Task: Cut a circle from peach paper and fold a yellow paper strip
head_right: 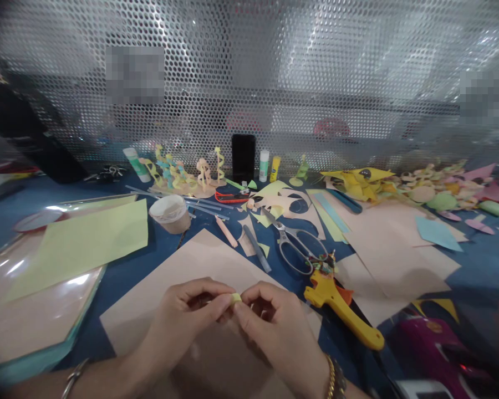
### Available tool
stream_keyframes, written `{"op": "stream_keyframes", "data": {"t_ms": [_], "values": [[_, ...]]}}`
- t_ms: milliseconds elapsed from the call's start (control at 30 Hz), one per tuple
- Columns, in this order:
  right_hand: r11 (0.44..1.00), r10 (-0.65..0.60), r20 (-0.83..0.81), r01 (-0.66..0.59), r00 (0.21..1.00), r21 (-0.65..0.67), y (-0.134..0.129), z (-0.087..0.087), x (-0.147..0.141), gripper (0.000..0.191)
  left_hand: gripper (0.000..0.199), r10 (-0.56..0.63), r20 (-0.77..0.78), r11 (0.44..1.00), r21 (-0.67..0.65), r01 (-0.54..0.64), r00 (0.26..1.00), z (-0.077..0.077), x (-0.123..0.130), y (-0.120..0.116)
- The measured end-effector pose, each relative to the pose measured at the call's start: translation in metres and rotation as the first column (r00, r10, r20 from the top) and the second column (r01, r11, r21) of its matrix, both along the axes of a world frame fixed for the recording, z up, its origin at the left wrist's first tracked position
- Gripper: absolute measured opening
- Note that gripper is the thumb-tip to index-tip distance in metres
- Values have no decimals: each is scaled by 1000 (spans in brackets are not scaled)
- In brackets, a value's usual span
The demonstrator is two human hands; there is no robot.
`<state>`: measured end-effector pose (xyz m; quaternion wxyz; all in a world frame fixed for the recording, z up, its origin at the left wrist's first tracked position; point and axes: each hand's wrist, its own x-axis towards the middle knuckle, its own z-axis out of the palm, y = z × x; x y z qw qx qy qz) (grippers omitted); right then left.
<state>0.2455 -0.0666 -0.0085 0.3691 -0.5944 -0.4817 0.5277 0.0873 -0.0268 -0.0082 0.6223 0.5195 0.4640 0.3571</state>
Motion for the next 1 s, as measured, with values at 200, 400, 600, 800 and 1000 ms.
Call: {"op": "stream_keyframes", "data": {"t_ms": [200,400,600,800,1000], "values": [[1000,31,-46,-31,998,2,-1,-2,1,34,10,34,-20,999,-42,-35,999,-2,1,2],[1000,15,-26,-15,1000,-10,0,-3,1,33,10,19,-11,999,-35,-19,1000,-2,0,2],[1000,1,-23,-1,1000,1,1,0,2,35,12,-9,15,1000,-25,9,1000,-1,-1,1],[1000,2,-63,-3,998,-12,2,-1,3,38,15,2,24,999,-40,-1,1000,-3,0,2],[1000,9,-48,-9,999,2,2,-3,2,38,11,-4,13,999,-37,5,1000,-3,0,1]]}}
